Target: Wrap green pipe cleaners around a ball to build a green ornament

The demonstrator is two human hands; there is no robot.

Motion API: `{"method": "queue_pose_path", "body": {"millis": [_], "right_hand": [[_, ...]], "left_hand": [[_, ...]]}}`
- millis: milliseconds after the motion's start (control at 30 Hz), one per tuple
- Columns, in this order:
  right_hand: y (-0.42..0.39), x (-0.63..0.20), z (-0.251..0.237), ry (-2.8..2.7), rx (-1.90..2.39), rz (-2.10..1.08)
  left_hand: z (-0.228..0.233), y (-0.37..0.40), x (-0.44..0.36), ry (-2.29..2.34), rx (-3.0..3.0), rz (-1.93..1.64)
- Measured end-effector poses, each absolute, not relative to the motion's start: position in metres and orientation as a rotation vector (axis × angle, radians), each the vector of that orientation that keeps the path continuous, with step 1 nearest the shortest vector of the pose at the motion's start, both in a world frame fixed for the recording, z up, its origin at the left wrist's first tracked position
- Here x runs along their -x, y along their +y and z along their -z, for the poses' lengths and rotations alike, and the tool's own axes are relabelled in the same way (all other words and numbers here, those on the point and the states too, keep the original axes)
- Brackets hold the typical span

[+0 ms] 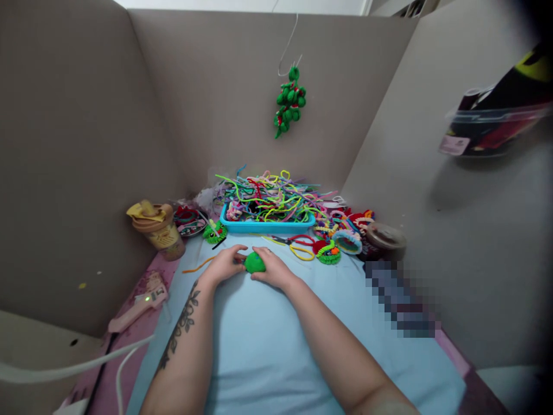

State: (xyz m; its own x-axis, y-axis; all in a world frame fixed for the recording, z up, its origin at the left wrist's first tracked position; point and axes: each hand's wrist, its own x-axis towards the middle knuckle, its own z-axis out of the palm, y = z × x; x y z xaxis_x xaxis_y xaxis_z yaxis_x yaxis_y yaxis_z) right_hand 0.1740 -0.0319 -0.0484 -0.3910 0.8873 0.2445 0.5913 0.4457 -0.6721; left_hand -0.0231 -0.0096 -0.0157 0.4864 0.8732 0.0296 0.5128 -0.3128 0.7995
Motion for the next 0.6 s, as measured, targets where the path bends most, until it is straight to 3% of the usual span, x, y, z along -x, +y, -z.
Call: {"method": "queue_pose_path", "body": {"millis": [600], "right_hand": [[-0.029,-0.184,0.051,-2.119,1.249,-0.701]], "left_hand": [[0.019,-0.007,0.025,1.163,-2.077,-0.590]]}}
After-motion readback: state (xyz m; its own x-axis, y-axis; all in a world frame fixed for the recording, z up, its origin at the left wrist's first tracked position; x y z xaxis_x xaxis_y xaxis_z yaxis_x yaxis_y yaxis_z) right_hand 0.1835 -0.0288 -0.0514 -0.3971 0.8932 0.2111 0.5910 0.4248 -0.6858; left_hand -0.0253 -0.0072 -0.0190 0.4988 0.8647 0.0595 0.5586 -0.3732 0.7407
